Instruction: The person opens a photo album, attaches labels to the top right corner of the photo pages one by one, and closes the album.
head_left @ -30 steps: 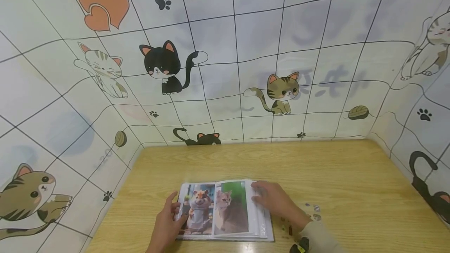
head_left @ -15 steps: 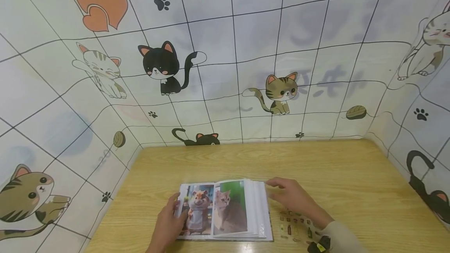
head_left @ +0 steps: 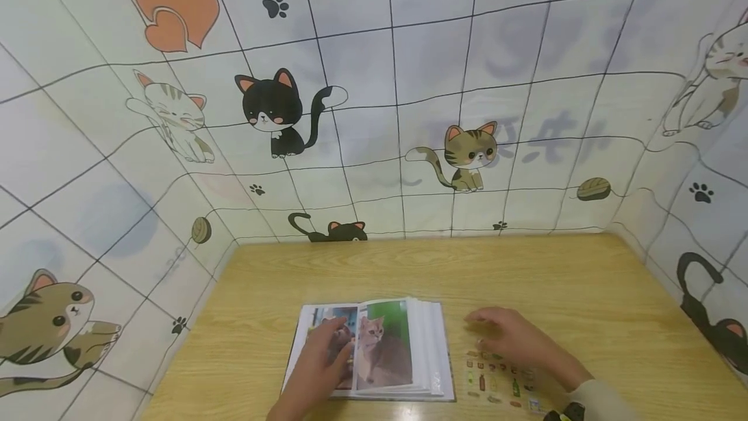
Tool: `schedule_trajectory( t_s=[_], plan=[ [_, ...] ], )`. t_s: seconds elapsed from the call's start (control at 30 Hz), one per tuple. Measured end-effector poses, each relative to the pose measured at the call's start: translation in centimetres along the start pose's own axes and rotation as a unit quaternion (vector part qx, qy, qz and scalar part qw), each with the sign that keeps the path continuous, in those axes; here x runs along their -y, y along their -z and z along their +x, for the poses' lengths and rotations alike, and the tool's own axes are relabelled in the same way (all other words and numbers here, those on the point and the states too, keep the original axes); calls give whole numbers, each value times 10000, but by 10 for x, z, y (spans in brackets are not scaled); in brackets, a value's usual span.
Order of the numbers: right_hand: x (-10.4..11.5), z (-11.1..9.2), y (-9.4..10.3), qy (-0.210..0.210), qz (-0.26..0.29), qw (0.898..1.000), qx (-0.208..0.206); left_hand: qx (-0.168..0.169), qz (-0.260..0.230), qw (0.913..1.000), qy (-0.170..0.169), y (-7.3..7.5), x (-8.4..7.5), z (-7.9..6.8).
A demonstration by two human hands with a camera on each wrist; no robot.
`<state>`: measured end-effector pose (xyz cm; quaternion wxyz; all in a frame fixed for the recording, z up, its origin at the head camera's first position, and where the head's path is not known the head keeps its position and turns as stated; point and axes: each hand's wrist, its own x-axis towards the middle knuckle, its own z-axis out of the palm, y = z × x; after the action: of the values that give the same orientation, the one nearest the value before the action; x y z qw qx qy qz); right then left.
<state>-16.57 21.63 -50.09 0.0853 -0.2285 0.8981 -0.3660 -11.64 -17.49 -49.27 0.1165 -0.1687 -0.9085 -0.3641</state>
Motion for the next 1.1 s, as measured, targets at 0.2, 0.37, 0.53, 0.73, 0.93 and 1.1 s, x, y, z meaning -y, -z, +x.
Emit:
schedule_trajectory(
  t_s=[0.2,0.37,0.53,0.73,0.93,1.1],
  plan=[
    [-9,-13,6,-250,159,9994,194,277,-68,9964,-800,-21,-21,12],
    [-13,-19,11,-20,64,9996,279,431,265,9839,-1717,-40,-40,20],
    [-18,-23,12,165,-259,9991,288,1125,567,9694,-2105,-58,-64,20],
    [-20,-22,10,46,-211,9991,362,1133,1259,9354,-3105,-81,-84,24],
    [-22,-22,9,12,-412,9987,286,1551,1544,9105,-3509,-99,-93,28],
    [-21,-24,9,36,-446,9988,216,1822,1687,8915,-3788,-111,-97,27]
  ],
)
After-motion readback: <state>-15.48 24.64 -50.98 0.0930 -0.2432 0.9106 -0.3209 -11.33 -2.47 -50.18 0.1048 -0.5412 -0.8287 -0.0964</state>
